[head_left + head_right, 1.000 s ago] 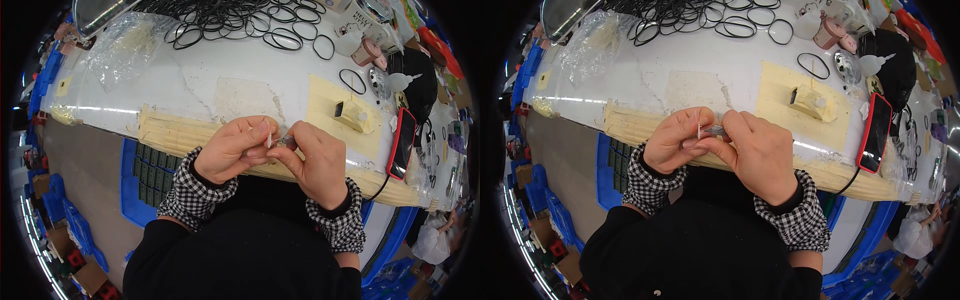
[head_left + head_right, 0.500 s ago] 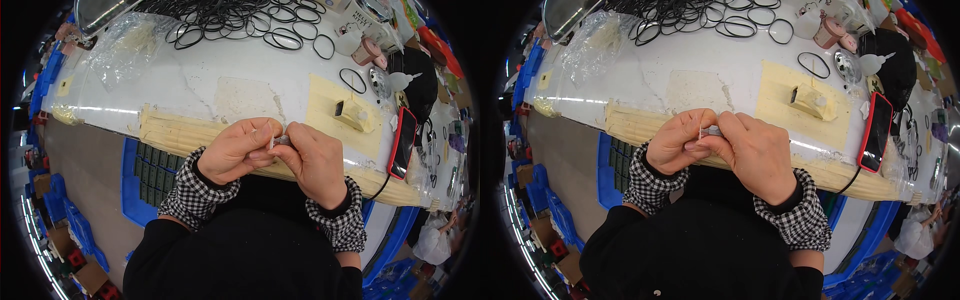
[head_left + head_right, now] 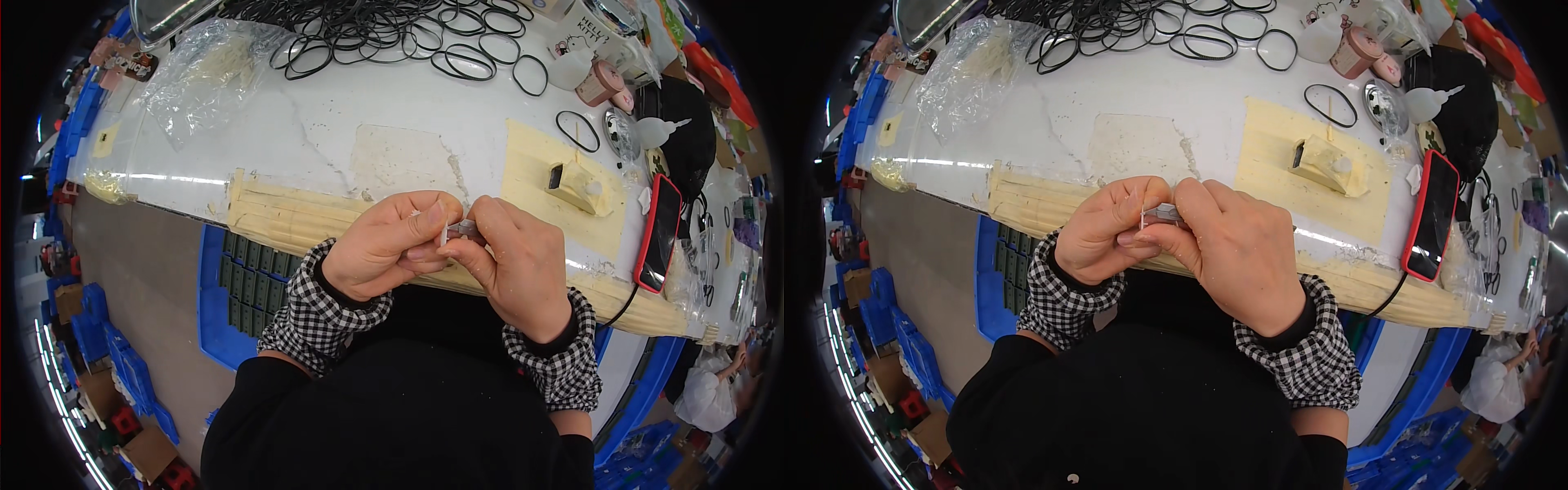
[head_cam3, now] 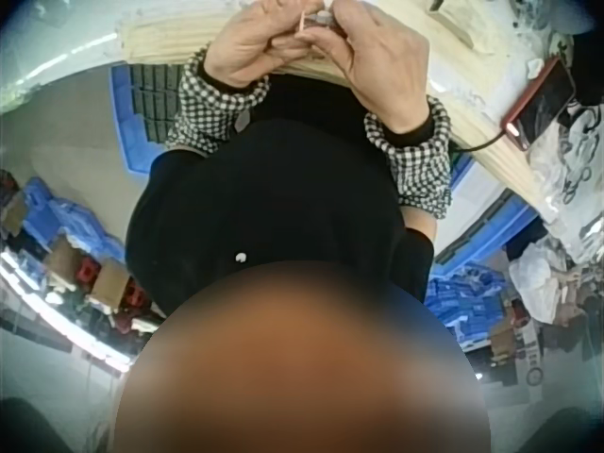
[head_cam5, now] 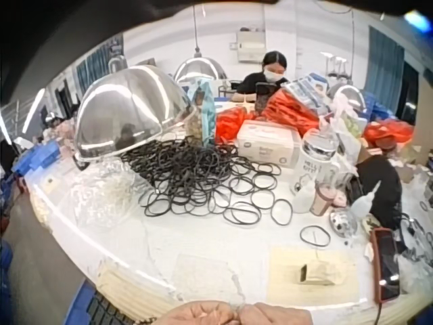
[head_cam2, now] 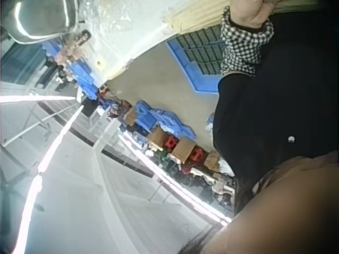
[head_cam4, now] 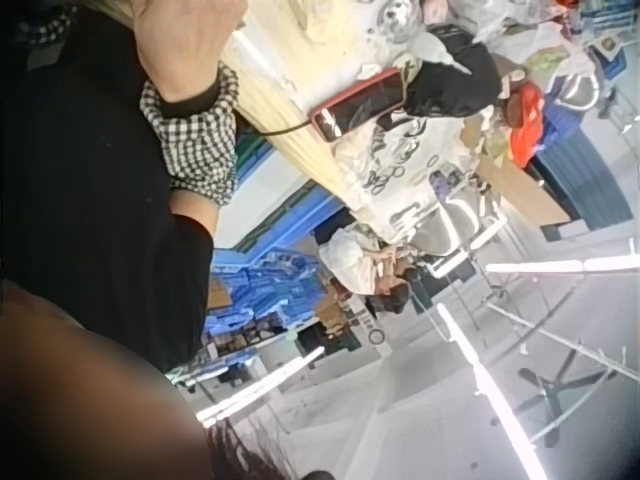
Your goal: Manually assemble small electronic components and connectors at a factory workbench.
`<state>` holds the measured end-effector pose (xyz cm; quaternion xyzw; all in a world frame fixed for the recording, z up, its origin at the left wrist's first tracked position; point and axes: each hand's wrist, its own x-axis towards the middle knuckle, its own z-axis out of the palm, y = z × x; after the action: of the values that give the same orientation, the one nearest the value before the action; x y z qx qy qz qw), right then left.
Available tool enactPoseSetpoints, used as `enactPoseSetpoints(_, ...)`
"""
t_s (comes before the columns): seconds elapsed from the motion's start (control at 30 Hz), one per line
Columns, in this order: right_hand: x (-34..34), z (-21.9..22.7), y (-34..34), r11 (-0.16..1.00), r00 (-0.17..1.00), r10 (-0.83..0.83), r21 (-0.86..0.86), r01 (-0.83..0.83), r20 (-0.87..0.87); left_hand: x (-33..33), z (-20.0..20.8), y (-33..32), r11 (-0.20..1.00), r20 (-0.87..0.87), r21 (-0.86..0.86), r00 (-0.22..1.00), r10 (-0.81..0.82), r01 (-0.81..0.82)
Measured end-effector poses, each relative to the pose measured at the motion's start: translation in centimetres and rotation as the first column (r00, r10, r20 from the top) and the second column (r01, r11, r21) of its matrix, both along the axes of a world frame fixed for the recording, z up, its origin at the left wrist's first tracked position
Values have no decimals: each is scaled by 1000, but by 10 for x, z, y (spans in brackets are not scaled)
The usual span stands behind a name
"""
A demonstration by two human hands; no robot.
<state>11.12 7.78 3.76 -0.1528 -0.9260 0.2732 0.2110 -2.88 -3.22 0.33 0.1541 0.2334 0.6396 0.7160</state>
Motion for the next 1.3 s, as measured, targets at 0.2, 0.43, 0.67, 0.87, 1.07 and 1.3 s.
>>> enactPoseSetpoints(0.2,1,0,1,1000,999,26,3,-26,28,-2,1,0,1000,8,18,1000,-18,18)
enactPoseSetpoints(0.43,3,-3,5,1000,998,15,-14,-16,-63,-7,5,-3,994,-99,-17,989,107,-110)
enactPoseSetpoints(0.67,-2,-22,4,983,993,-109,-154,100,-52,-32,4,-15,925,-46,-13,924,379,-379)
enactPoseSetpoints(0.87,-20,-35,-11,999,999,-32,-1,32,32,-39,0,-17,886,46,-31,885,463,-462)
enactPoseSetpoints(1.07,-26,-34,-10,998,995,-64,15,63,71,-35,0,-17,838,-166,-61,834,527,-542)
enactPoseSetpoints(1.3,-23,-19,2,936,983,-140,-341,93,-116,-14,7,-7,879,-314,-104,854,414,-464)
